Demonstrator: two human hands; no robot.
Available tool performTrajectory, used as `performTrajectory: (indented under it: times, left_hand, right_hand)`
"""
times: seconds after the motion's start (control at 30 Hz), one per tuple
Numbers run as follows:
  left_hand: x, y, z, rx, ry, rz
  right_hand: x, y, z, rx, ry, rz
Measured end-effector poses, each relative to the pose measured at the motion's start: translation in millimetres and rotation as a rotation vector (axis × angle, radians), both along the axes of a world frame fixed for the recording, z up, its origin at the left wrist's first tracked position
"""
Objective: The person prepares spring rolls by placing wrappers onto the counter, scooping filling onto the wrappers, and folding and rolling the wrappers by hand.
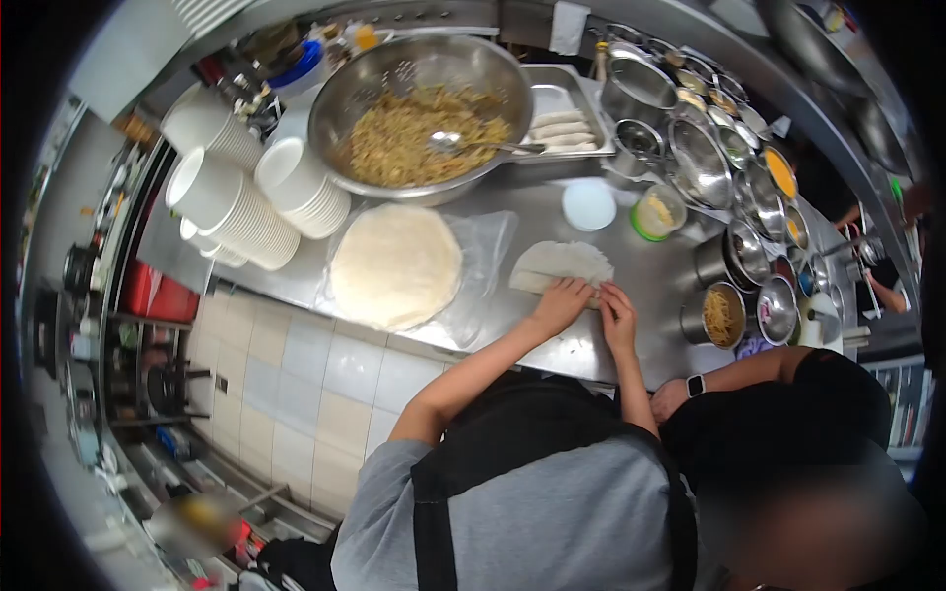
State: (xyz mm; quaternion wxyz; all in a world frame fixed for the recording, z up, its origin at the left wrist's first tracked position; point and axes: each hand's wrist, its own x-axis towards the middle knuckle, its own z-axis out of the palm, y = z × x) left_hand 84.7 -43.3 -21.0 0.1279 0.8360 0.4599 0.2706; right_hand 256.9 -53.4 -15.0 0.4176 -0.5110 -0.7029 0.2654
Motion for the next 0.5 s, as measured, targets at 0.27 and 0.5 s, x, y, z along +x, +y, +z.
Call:
performTrajectory:
  times: [0.27, 0.5]
  left_hand:
    - [-48, -22, 20, 0.202, 0.090, 0.188]
    - [-71, -27, 12, 0.193, 0.160, 0.148]
  right_hand:
    - [-6, -8, 14, 0.061, -0.136, 0.059]
    - [-4, -8, 11, 0.083, -0.189, 0.081]
